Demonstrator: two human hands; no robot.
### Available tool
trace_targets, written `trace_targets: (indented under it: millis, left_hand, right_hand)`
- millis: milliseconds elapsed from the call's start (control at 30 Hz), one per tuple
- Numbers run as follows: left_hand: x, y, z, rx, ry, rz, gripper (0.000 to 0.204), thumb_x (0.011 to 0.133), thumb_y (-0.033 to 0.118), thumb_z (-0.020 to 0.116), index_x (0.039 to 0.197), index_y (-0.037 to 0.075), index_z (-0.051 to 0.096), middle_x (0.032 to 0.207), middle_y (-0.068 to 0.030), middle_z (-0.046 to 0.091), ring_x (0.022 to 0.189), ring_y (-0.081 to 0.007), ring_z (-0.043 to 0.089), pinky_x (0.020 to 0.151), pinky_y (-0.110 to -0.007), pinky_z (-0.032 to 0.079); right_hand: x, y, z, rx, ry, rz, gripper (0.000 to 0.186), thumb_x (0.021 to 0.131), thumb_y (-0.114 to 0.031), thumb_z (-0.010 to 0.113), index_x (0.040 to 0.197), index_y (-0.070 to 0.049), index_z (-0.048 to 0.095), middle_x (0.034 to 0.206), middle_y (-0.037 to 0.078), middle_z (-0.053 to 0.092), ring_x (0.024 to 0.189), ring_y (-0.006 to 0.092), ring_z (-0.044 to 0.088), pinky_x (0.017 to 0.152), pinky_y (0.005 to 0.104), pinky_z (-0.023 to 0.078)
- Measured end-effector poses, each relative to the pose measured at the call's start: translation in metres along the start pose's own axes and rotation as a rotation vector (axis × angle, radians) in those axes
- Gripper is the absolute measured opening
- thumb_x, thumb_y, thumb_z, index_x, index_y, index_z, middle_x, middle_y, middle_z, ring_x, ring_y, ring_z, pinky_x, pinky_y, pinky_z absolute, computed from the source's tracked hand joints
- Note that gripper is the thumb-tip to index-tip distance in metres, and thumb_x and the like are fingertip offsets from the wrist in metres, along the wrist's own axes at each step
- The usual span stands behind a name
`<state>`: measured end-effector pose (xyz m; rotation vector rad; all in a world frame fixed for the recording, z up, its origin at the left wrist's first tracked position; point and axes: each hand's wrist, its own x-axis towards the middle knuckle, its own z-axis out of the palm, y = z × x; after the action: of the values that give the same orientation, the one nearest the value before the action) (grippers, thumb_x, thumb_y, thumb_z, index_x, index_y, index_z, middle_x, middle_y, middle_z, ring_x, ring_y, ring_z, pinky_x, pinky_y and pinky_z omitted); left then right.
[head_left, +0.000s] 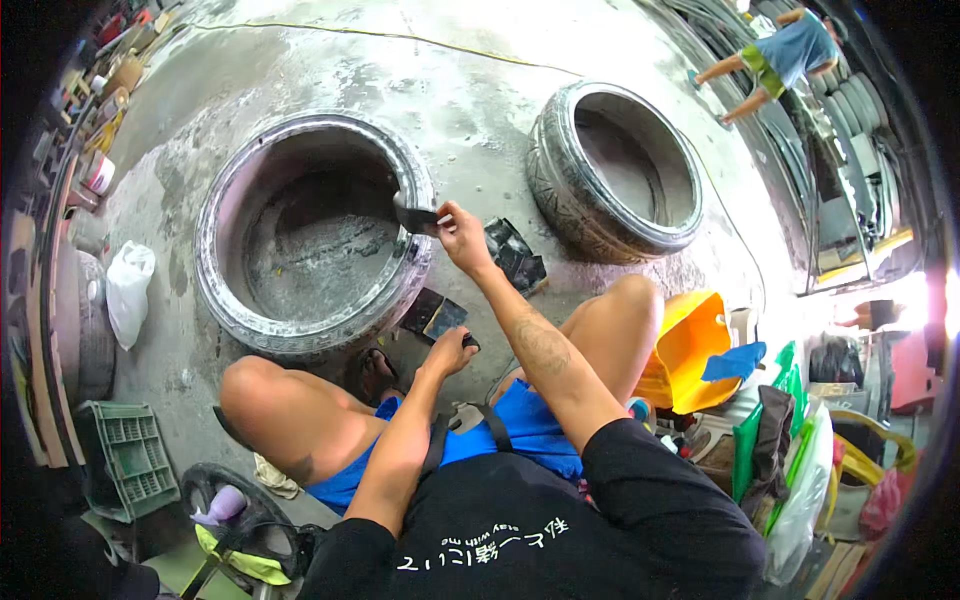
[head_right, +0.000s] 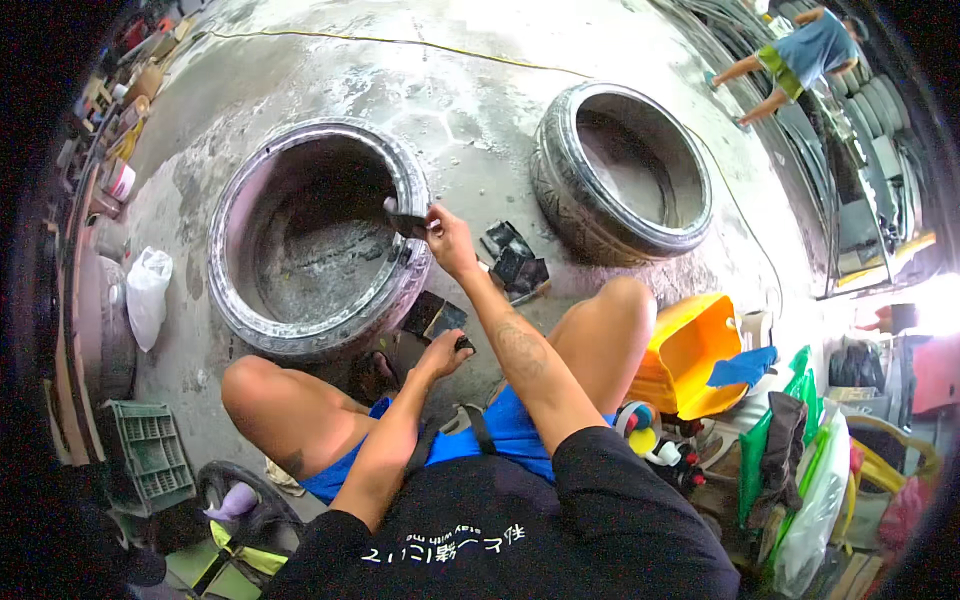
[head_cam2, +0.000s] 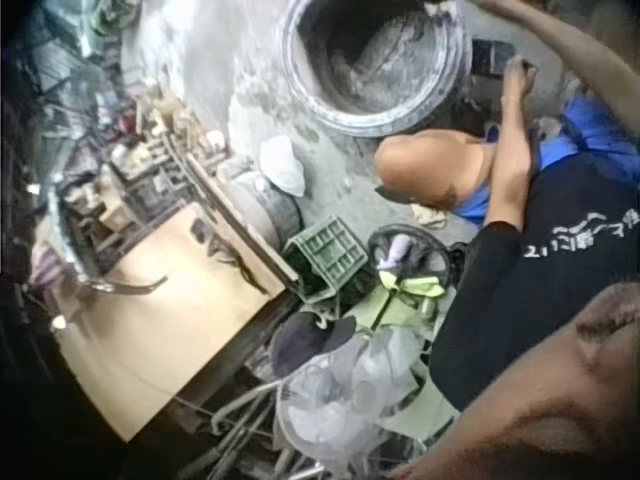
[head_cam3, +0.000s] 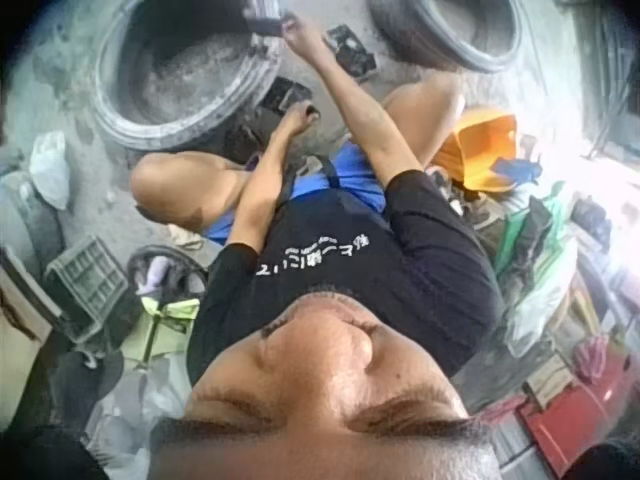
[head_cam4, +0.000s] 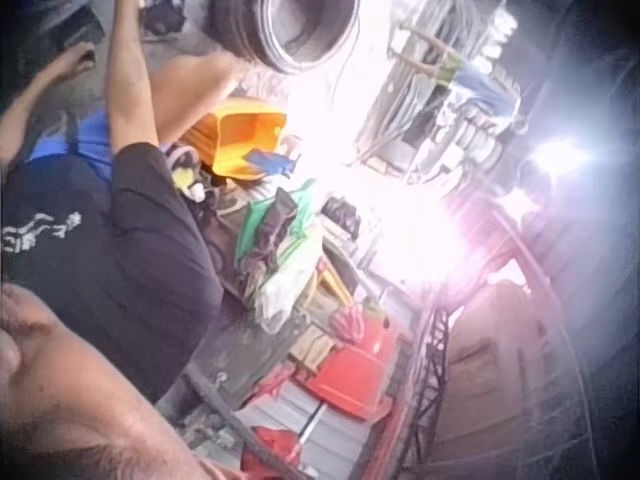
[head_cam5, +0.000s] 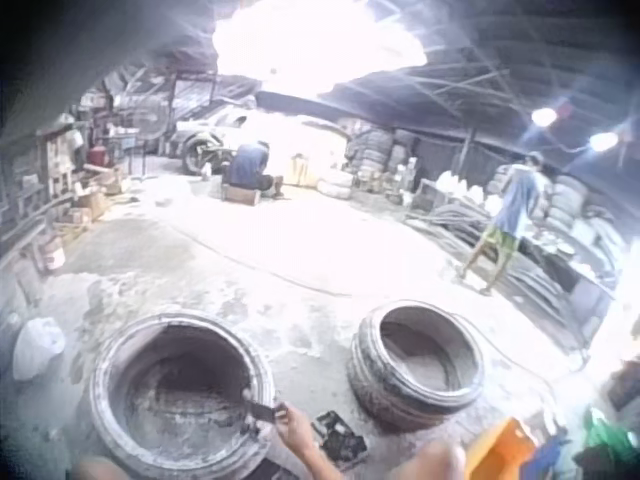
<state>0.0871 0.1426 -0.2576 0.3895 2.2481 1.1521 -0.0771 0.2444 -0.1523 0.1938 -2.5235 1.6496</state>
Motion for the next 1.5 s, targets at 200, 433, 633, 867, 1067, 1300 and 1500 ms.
trace_targets:
  millis: [200, 433, 633, 867, 1067, 1300, 1500]
  left_hand:
    - [0.008, 0.010, 0.006, 0.024, 0.051, 0.074, 0.037, 0.084, 0.022, 0.074, 0.109, -0.002, 0.063, 0.109, -0.0278, 0.065, 0.109, -0.0443, 0.061, 0.092, -0.049, 0.049]
    - [0.002, 0.017, 0.004, 0.087, -0.022, 0.073, 0.041, 0.086, 0.024, 0.074, 0.116, -0.001, 0.061, 0.113, -0.0270, 0.064, 0.109, -0.0437, 0.061, 0.093, -0.051, 0.048]
    - [0.001, 0.026, -0.019, 0.168, -0.047, -0.055, 0.043, 0.088, 0.025, 0.071, 0.120, 0.002, 0.056, 0.120, -0.0246, 0.062, 0.115, -0.0416, 0.059, 0.094, -0.056, 0.047]
    - [-0.033, 0.062, -0.073, 0.284, 0.063, -0.099, 0.039, 0.087, 0.020, 0.071, 0.117, 0.002, 0.055, 0.121, -0.0209, 0.062, 0.116, -0.0406, 0.057, 0.092, -0.056, 0.047]
    - [-0.080, 0.077, -0.145, 0.054, 0.495, 0.122, 0.036, 0.087, 0.016, 0.069, 0.115, -0.003, 0.057, 0.105, -0.0253, 0.064, 0.102, -0.0433, 0.061, 0.089, -0.045, 0.048]
    - [-0.071, 0.083, -0.187, -0.058, 0.665, 0.002, 0.031, 0.090, 0.016, 0.068, 0.116, 0.000, 0.058, 0.105, -0.0201, 0.066, 0.102, -0.0348, 0.065, 0.090, -0.039, 0.049]
    - [-0.050, 0.065, -0.185, -0.114, 0.708, -0.032, 0.036, 0.095, 0.024, 0.067, 0.122, 0.002, 0.059, 0.110, -0.0193, 0.066, 0.103, -0.0327, 0.065, 0.090, -0.039, 0.049]
  right_hand:
    - [-0.019, -0.023, -0.038, -0.142, 0.000, -0.292, 0.025, 0.078, 0.008, 0.063, 0.099, -0.005, 0.060, 0.091, 0.012, 0.065, 0.085, 0.0317, 0.066, 0.074, 0.0391, 0.052]
    - [-0.047, -0.021, -0.052, 0.021, -0.067, -0.094, 0.014, 0.087, 0.009, 0.064, 0.096, 0.000, 0.058, 0.111, 0.008, 0.072, 0.097, 0.0143, 0.068, 0.082, 0.0313, 0.057]
    - [-0.051, 0.011, -0.040, 0.548, 0.015, 0.188, 0.020, 0.095, -0.006, 0.065, 0.113, -0.003, 0.055, 0.101, 0.004, 0.064, 0.095, 0.0122, 0.062, 0.086, 0.0257, 0.050]
    - [-0.046, 0.066, -0.012, 0.823, 0.092, 0.391, 0.028, 0.099, -0.021, 0.065, 0.121, -0.006, 0.056, 0.104, 0.002, 0.061, 0.090, 0.0111, 0.057, 0.084, 0.0267, 0.047]
    - [-0.021, 0.059, 0.031, 0.487, 0.194, 0.485, 0.050, 0.095, -0.049, 0.066, 0.078, -0.004, 0.056, 0.082, -0.001, 0.044, 0.075, 0.0129, 0.035, 0.068, 0.0318, 0.035]
    - [-0.008, 0.067, 0.072, 0.061, 0.527, 0.186, 0.047, 0.089, -0.047, 0.071, 0.091, -0.001, 0.064, 0.119, 0.021, 0.051, 0.117, 0.0343, 0.048, 0.105, 0.0434, 0.035]
    - [-0.009, 0.041, 0.072, 0.138, 0.362, 0.120, 0.034, 0.101, -0.038, 0.052, 0.114, -0.017, 0.075, 0.151, 0.022, 0.038, 0.140, 0.0383, 0.036, 0.118, 0.0467, 0.024]
